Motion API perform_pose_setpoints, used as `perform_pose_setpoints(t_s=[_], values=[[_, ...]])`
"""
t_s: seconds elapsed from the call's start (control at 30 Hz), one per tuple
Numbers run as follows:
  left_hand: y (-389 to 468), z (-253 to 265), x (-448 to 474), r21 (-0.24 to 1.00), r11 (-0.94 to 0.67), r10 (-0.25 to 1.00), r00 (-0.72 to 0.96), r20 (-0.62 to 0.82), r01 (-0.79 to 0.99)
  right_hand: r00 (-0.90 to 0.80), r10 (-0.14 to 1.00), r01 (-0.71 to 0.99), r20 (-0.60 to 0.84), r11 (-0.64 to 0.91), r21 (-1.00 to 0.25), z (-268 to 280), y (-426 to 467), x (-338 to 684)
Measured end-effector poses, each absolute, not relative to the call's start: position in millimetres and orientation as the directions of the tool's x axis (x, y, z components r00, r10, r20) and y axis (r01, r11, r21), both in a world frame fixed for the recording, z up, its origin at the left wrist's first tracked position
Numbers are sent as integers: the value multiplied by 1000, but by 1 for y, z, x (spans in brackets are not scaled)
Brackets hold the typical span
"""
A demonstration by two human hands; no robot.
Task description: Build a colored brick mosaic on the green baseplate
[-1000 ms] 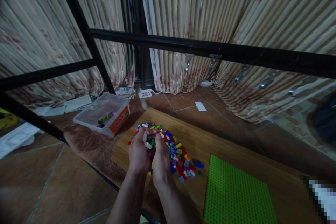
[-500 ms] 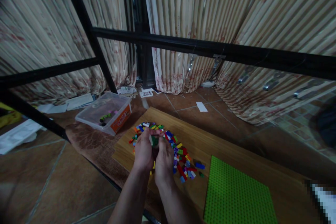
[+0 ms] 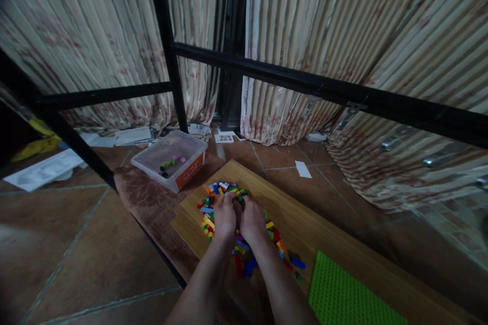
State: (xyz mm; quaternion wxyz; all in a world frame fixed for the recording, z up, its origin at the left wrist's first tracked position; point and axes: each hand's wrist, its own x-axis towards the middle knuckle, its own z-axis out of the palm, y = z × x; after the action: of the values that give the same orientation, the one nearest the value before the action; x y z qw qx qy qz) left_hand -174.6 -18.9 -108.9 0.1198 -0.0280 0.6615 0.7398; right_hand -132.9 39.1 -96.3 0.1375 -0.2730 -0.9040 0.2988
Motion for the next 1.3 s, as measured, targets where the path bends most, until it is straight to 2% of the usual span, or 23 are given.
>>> perform_pose_setpoints(t_s=[0.17, 0.33, 0.5, 0.63, 0.73, 0.8, 0.87, 0.93, 1.0, 1.17, 1.3], values=[[-22, -100, -169, 994, 1, 198, -975, -106, -108, -816, 570, 410, 96, 689, -598, -95, 38, -129], [-23, -94, -166, 995, 23, 240, -966, -99, -97, -863, 500, 356, 77, 708, -610, -94, 42, -122], [-25, -92, -167, 996, -20, 223, -971, -84, -91, -887, 459, 335, 51, 715, -614, -92, 49, -118], [-31, -90, -174, 990, -117, 147, -987, -67, -85, -867, 496, 383, 46, 724, -574, -88, 54, -123], [-39, -86, -185, 980, -181, 27, -996, -84, -87, -857, 510, 402, 78, 755, -518, -82, 53, -141], [-47, -84, -194, 969, -234, -63, -993, -101, -84, -893, 433, 323, 123, 806, -496, -79, 49, -160], [-54, -82, -203, 953, -296, -144, -983, -115, -68, -942, 300, 202, 152, 866, -458, -79, 44, -180], [-61, -81, -211, 938, -340, -208, -968, -142, -65, -972, 199, 131, 121, 897, -422, -82, 38, -200], [-67, -82, -217, 930, -359, -248, -954, -171, -73, -983, 163, 117, 78, 905, -410, -86, 33, -214], [-73, -87, -223, 927, -365, -274, -942, -191, -82, -974, 216, 162, 75, 883, -440, -101, 33, -225], [-74, -87, -223, 911, -398, -259, -940, -224, -108, -950, 291, 194, 112, 833, -518, -112, 39, -218]])
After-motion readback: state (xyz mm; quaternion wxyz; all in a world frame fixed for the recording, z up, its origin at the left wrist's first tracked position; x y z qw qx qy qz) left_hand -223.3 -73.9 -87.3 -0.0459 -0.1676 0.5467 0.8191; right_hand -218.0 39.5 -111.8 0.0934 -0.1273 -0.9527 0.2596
